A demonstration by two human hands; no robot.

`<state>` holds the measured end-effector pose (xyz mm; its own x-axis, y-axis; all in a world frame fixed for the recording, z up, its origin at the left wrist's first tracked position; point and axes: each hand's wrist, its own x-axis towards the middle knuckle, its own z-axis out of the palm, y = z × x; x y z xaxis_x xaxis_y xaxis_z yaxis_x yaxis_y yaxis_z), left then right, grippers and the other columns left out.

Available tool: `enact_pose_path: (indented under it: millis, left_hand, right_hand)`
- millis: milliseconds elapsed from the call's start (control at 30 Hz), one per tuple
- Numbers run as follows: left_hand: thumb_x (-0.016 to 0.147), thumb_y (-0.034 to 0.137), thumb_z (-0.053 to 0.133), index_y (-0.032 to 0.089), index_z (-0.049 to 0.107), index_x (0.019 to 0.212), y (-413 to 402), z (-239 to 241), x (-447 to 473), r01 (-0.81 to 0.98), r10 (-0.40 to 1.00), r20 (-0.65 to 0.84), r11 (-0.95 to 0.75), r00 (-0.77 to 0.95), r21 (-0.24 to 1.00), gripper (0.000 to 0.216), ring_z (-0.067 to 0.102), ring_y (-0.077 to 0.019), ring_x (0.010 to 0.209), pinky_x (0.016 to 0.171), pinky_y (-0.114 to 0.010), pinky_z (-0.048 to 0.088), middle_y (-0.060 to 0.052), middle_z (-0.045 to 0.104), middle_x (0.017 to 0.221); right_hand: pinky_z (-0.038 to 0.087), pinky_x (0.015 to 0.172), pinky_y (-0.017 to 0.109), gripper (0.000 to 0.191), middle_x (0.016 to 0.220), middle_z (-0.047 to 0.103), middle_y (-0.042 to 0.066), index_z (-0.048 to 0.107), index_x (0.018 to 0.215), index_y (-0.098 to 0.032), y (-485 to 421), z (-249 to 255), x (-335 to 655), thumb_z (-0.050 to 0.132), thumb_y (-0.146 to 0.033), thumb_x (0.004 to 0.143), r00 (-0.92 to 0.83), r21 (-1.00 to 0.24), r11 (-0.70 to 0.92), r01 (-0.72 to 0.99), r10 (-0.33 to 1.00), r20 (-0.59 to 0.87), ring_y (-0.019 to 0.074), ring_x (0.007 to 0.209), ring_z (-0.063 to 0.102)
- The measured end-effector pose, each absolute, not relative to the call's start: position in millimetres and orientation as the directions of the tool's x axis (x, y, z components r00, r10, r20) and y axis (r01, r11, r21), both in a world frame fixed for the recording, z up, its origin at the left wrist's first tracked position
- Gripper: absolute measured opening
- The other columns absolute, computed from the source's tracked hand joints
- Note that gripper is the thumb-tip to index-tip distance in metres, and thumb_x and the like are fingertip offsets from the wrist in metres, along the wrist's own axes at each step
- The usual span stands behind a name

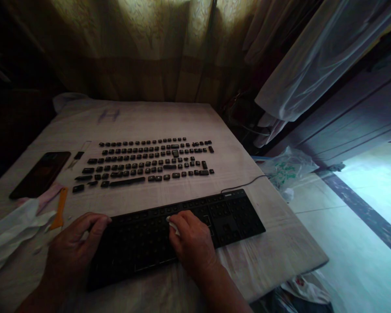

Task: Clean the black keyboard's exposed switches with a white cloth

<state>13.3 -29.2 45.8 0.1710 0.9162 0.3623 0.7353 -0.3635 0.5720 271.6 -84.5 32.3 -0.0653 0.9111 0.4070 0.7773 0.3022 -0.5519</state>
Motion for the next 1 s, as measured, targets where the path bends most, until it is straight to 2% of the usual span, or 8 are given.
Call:
enact_pose_path:
  millis: [133,233,367,567,1000]
  left_hand:
    - [0.095,0.042,0.048,0.025,0.065,0.087,-25.3,23.6,-4.7,0.792,0.887,0.427,-0.386,0.177,0.474,0.025,0.068,-0.0217,0.079,0.075,-0.036,0.053,-0.002,0.071,0.083]
    - [0.095,0.042,0.047,0.024,0.065,0.088,-25.0,13.9,-7.5,0.792,0.882,0.431,-0.398,0.191,0.462,0.026,0.069,-0.0225,0.08,0.076,-0.038,0.054,-0.003,0.071,0.085]
    - [0.096,0.041,0.047,0.025,0.064,0.089,-22.0,11.8,-7.0,0.793,0.882,0.43,-0.397,0.192,0.463,0.025,0.068,-0.0235,0.082,0.077,-0.04,0.055,-0.004,0.071,0.086]
    - [0.098,0.042,0.043,0.024,0.064,0.102,-15.4,7.7,-7.1,0.798,0.859,0.441,-0.447,0.258,0.404,0.029,0.067,-0.0258,0.093,0.085,-0.044,0.055,-0.007,0.072,0.099]
    - [0.097,0.04,0.043,0.025,0.066,0.1,-14.3,6.5,-5.5,0.792,0.884,0.389,-0.426,0.26,0.438,0.028,0.069,-0.0234,0.088,0.081,-0.04,0.056,-0.004,0.075,0.094]
  right_hand:
    - [0.055,0.07,0.03,0.024,0.091,0.07,0.009,0.069,0.102,-0.017,-78.3,33.2,267.6,0.052,-0.008,0.087,-0.136,-0.507,0.265,0.82,0.951,0.278,0.0194,0.079,0.067]
    - [0.055,0.073,0.032,0.026,0.096,0.07,0.009,0.07,0.104,-0.019,-75.1,31.7,264.0,0.055,-0.008,0.086,-0.141,-0.495,0.237,0.836,0.964,0.223,0.0203,0.083,0.067]
    - [0.054,0.069,0.031,0.024,0.094,0.068,0.009,0.071,0.101,-0.018,-72.8,32.4,260.7,0.058,-0.007,0.084,-0.167,-0.443,0.205,0.873,0.978,0.124,0.0205,0.08,0.066]
    - [0.053,0.071,0.034,0.024,0.093,0.067,0.008,0.072,0.093,-0.018,-72.4,43.9,256.5,0.057,-0.004,0.08,-0.16,-0.417,0.142,0.898,0.987,-0.008,0.021,0.078,0.065]
    - [0.05,0.065,0.031,0.022,0.085,0.065,0.005,0.068,0.084,-0.019,-72.0,49.1,249.1,0.056,-0.003,0.076,-0.23,-0.39,0.199,0.899,0.973,-0.035,0.0197,0.072,0.062]
